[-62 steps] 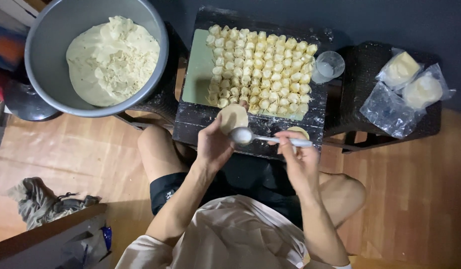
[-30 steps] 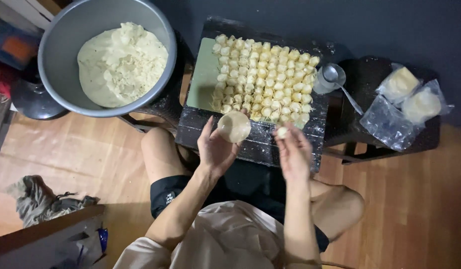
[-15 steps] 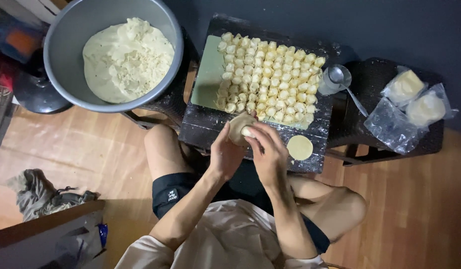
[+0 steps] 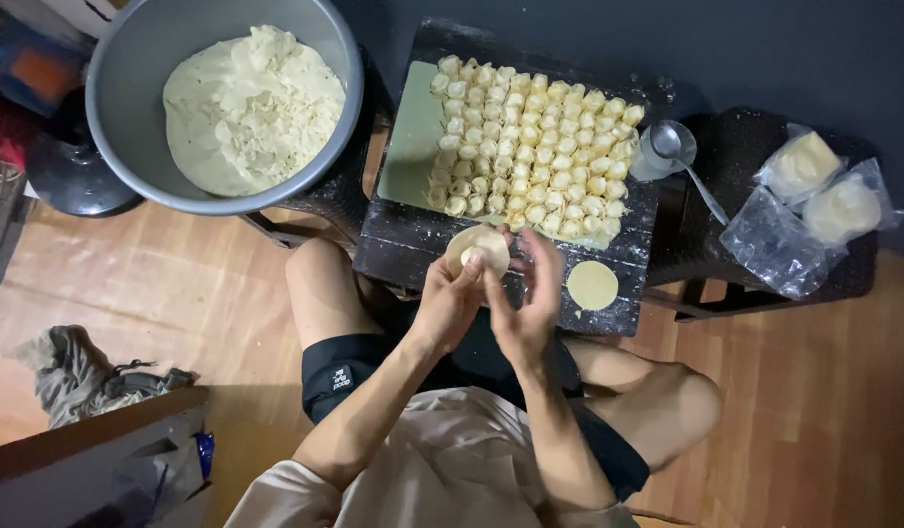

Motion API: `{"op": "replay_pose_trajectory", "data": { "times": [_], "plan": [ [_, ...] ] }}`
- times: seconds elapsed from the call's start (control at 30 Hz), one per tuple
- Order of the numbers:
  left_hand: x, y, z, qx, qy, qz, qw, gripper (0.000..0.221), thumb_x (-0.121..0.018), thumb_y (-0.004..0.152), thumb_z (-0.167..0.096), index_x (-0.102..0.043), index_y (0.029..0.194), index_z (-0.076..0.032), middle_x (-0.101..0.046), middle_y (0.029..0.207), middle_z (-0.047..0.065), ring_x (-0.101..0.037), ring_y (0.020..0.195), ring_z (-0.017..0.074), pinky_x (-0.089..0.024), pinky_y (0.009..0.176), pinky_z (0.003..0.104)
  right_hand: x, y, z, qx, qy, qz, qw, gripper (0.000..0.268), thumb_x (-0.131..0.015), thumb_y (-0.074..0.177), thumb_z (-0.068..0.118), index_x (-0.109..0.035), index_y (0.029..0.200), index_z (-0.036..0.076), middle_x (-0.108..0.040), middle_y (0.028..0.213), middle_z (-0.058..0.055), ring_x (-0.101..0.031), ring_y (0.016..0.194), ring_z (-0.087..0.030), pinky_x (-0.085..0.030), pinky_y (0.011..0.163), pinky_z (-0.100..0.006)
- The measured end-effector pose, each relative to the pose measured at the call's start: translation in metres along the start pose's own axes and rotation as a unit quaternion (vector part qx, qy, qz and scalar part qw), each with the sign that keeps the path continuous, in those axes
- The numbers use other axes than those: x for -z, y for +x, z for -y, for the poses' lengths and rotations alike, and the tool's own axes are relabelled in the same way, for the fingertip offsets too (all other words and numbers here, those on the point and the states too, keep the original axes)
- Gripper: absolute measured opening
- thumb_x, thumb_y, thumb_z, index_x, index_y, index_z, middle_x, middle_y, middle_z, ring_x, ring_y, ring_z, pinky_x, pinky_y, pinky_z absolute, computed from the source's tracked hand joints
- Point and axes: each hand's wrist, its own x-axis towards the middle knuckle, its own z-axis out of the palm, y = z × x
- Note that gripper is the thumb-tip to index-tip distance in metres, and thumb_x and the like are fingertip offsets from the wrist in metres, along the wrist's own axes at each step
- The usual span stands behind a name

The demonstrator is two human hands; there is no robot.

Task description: A person is preparing small filled pastries by kneading dough, adding filling with a spoon, rolling them into balls, and arranging them on a tray.

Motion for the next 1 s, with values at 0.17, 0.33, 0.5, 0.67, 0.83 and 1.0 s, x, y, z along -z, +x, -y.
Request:
{"op": "replay_pose_trajectory", "data": {
  "times": [0.17,0.33,0.5,0.67,0.83,1.0],
  "plan": [
    [-0.025,-0.014,-0.034,0.006,-0.025,0.013,1.000,0.017,-0.067,0.098,-0.008,-0.071,0.107,0.006,-0.075,0.093,0.014,-0.072,0.089,0.0176,-0.053,0.091,0.035,0.000,-0.012,-0.033,-0.259,0.292,-0.016,0.921,0.052,-0.071,0.092,0.006,-0.054,0.140,-0.004,-0.064,0.122,-0.017,-0.064,0.113,-0.027,-0.051,0.100,-0.043],
    [-0.010,-0.010,-0.016,0.004,-0.021,0.023,1.000,0.019,-0.068,0.097,-0.011,-0.069,0.107,0.006,-0.074,0.091,0.016,-0.074,0.084,0.0198,-0.057,0.082,0.036,-0.003,-0.023,-0.064,-0.316,0.383,-0.026,0.868,0.030,-0.073,0.090,-0.003,-0.072,0.119,-0.003,-0.076,0.107,-0.022,-0.074,0.100,-0.034,-0.062,0.085,-0.050],
    [-0.006,-0.012,-0.012,0.007,-0.007,0.044,0.999,0.022,-0.061,0.103,-0.014,-0.070,0.109,0.005,-0.076,0.092,0.015,-0.075,0.088,0.0169,-0.058,0.082,0.031,-0.001,-0.026,-0.072,-0.313,0.354,-0.041,0.880,0.028,-0.068,0.090,-0.009,-0.074,0.116,-0.003,-0.076,0.096,-0.023,-0.075,0.093,-0.033,-0.063,0.083,-0.051],
    [0.022,-0.008,0.001,-0.043,0.189,0.055,0.979,0.037,-0.061,0.102,-0.013,-0.061,0.133,0.007,-0.072,0.102,0.014,-0.064,0.096,0.0160,-0.056,0.090,0.037,-0.006,-0.020,-0.046,-0.327,0.311,-0.046,0.891,0.030,-0.075,0.089,-0.001,-0.073,0.119,-0.003,-0.076,0.102,-0.021,-0.073,0.094,-0.028,-0.064,0.084,-0.045],
    [0.026,-0.011,0.000,-0.040,0.203,0.048,0.977,0.039,-0.062,0.102,-0.013,-0.061,0.137,0.005,-0.075,0.100,0.014,-0.062,0.091,0.0121,-0.057,0.084,0.031,-0.015,-0.023,-0.035,-0.332,0.296,-0.048,0.894,0.036,-0.076,0.088,-0.001,-0.070,0.124,-0.007,-0.072,0.105,-0.022,-0.068,0.097,-0.027,-0.063,0.085,-0.045],
    [0.017,-0.012,-0.003,-0.049,0.174,0.033,0.983,0.043,-0.069,0.098,-0.014,-0.062,0.134,0.008,-0.074,0.097,0.013,-0.063,0.088,0.0103,-0.057,0.083,0.029,-0.014,-0.019,-0.019,-0.309,0.304,-0.022,0.901,0.037,-0.077,0.088,0.000,-0.071,0.124,-0.005,-0.072,0.106,-0.023,-0.069,0.100,-0.028,-0.064,0.087,-0.046]
  ]
}}
